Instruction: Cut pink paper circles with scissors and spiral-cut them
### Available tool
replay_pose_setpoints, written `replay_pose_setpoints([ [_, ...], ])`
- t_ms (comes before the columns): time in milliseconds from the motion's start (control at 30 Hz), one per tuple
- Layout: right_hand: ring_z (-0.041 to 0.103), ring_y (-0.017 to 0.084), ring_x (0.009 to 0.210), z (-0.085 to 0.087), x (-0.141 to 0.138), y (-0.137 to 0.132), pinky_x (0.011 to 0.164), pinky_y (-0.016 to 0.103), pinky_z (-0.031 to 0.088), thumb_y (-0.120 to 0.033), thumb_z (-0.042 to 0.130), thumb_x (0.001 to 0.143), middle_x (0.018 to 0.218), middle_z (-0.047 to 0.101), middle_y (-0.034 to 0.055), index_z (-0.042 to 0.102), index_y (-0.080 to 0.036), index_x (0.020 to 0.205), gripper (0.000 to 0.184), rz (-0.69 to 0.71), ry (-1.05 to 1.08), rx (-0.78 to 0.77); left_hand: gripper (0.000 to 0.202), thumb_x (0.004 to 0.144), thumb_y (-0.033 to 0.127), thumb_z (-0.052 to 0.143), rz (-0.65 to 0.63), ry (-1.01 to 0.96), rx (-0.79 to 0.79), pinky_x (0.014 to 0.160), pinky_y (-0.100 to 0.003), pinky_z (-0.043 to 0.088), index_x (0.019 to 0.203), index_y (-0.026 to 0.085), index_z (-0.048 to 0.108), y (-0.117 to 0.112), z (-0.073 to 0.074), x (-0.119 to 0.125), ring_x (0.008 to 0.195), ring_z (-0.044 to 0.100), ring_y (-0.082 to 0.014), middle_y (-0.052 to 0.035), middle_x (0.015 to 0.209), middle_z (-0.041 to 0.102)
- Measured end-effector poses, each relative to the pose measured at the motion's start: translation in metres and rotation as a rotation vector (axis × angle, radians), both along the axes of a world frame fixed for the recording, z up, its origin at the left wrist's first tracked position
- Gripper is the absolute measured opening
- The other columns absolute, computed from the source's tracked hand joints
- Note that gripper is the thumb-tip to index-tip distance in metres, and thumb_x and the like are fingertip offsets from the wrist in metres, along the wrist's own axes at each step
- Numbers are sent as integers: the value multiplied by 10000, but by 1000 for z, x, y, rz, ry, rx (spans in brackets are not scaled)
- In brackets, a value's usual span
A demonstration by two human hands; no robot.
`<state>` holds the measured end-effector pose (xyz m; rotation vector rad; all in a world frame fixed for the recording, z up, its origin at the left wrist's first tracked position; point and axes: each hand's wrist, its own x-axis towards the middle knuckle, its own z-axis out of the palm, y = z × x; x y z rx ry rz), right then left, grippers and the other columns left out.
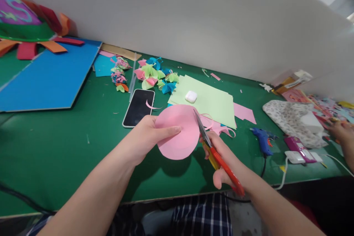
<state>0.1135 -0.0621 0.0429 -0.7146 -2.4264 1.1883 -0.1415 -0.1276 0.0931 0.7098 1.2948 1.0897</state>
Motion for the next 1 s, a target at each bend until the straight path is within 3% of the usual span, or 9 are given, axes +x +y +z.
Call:
replay_pose_setpoints([
  [167,562,348,1045,13,-5,-1,805,447,556,-939,619,543,1161,524,130,454,-197,1415,1157,-14,87,-126,243,680,377,865,-42,9,-10,586,-235,491,757,156,799,-1,0,3,682,672,-177,-45,723,757],
  [333,597,342,1013,17,-4,-2,747,412,575,-846,782,476,1162,557,134,478,-222,1372,1133,-45,10,-96,250,682,391,858,-53,39,-18,599,-262,501,747,158,794,-1,1,2,689,683,-200,-54,732,759],
  [467,621,318,951,17,0,0,683,378,572,-820,811,476,1137,560,126,536,-223,1316,1067,-69,1,-78,243,696,387,856,-70,43,-28,606,-242,497,760,161,799,-1,0,1,694,682,-183,-49,740,764],
  [567,611,259,819,18,6,2,608,341,544,-825,772,562,1058,567,100,572,-226,1284,959,-70,-22,-120,242,705,392,857,-92,46,-33,608,-220,493,762,164,803,-1,-1,1,697,679,-164,-46,754,769],
  [667,533,193,663,20,11,2,520,317,492,-928,640,577,964,547,65,582,-235,1266,979,-55,-19,-135,228,714,393,853,-110,52,-30,602,-211,494,752,173,806,-3,0,0,683,677,-154,-39,743,768],
  [767,527,209,704,22,14,1,625,361,525,-1002,513,555,950,547,67,582,-204,1216,1038,-38,28,-70,207,720,390,847,-143,60,-34,591,-213,497,729,187,807,-6,3,0,666,678,-156,-34,722,765],
  [867,552,242,785,25,17,-2,784,415,536,-999,498,561,959,565,80,581,-187,1166,1016,-24,25,-33,194,703,392,847,-152,90,-50,580,-235,508,711,203,807,-9,10,2,653,681,-179,-36,706,763],
  [1000,567,249,791,30,26,-5,791,402,530,-986,542,527,980,564,80,592,-202,1163,1011,-12,26,-29,184,702,402,831,-177,153,-59,567,-256,512,696,219,806,-11,21,7,643,681,-202,-43,699,763],
])
